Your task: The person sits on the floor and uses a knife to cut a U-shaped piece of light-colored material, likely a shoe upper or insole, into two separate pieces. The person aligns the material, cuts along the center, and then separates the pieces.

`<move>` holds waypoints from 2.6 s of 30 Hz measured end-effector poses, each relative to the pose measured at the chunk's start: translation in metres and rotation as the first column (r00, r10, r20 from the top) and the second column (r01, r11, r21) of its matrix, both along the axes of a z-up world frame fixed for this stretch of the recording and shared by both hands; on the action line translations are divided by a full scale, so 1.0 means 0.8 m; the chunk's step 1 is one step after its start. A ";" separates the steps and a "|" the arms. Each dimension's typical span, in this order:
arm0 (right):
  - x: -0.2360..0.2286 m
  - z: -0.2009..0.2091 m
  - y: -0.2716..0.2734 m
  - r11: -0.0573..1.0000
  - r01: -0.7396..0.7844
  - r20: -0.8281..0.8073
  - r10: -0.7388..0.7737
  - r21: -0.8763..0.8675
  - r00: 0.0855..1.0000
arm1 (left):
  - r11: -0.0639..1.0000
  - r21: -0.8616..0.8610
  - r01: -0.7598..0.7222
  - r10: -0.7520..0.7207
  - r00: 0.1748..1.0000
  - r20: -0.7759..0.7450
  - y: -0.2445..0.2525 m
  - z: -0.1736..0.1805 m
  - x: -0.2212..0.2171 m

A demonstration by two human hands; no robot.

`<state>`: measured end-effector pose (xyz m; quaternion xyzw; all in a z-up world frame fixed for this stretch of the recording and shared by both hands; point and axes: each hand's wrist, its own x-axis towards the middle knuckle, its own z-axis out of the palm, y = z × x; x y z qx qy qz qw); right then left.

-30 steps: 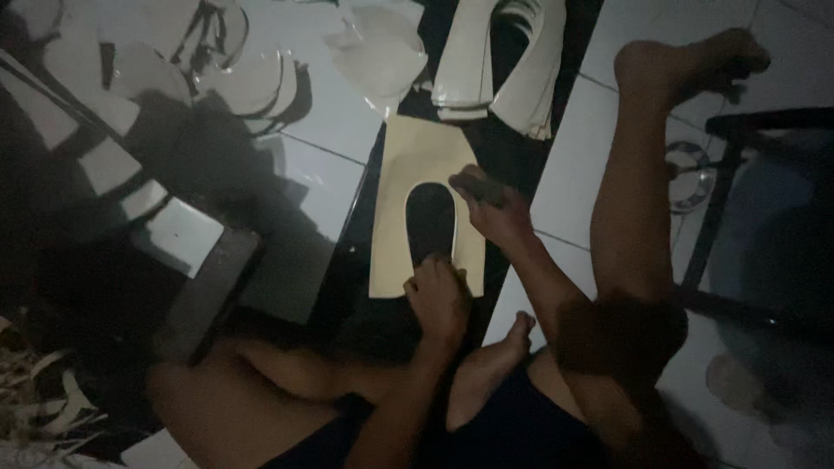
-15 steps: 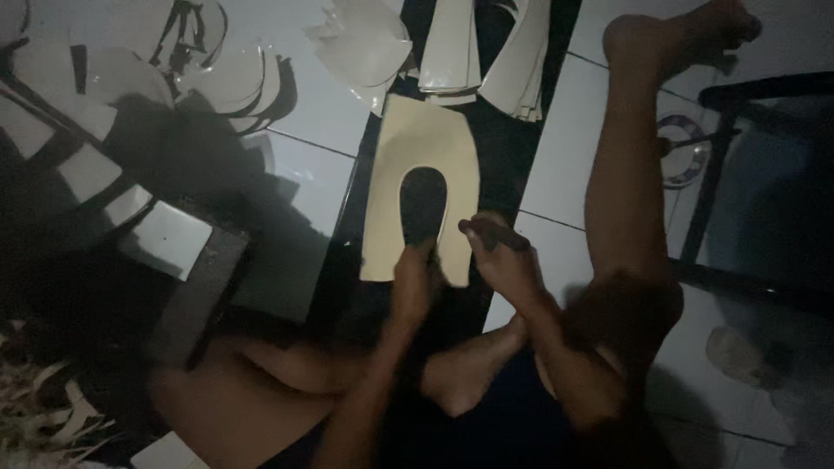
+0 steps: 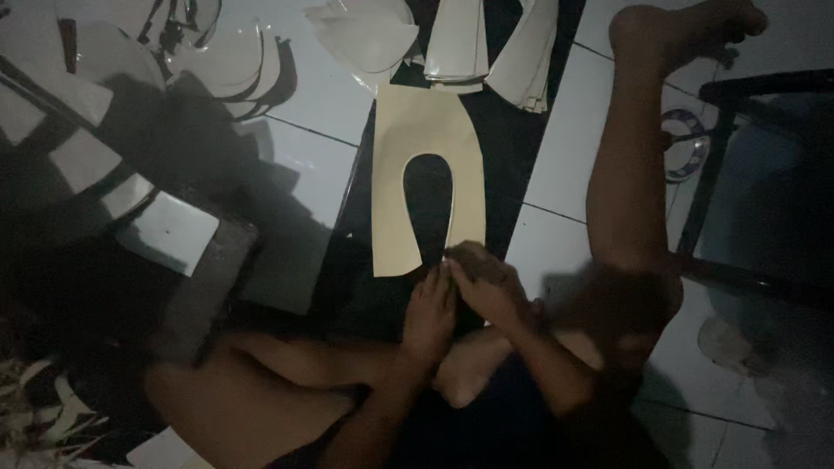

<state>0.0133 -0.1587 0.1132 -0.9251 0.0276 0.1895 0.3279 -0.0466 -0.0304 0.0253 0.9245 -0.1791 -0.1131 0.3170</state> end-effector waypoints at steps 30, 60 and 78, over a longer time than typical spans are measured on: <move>0.013 -0.049 -0.028 0.962 -0.250 0.347 0.274 -0.113 0.897 | 0.967 -0.199 -0.157 0.120 0.975 -0.185 -0.004 -0.020 0.015; 0.039 -0.010 -0.066 0.952 0.291 0.065 -0.297 0.091 0.953 | 0.957 0.196 -0.213 0.250 0.950 -0.187 0.055 0.004 0.065; 0.104 -0.049 -0.037 0.961 -0.225 0.580 0.275 -0.159 0.767 | 0.947 0.082 -0.310 0.266 0.903 0.338 -0.002 -0.038 0.062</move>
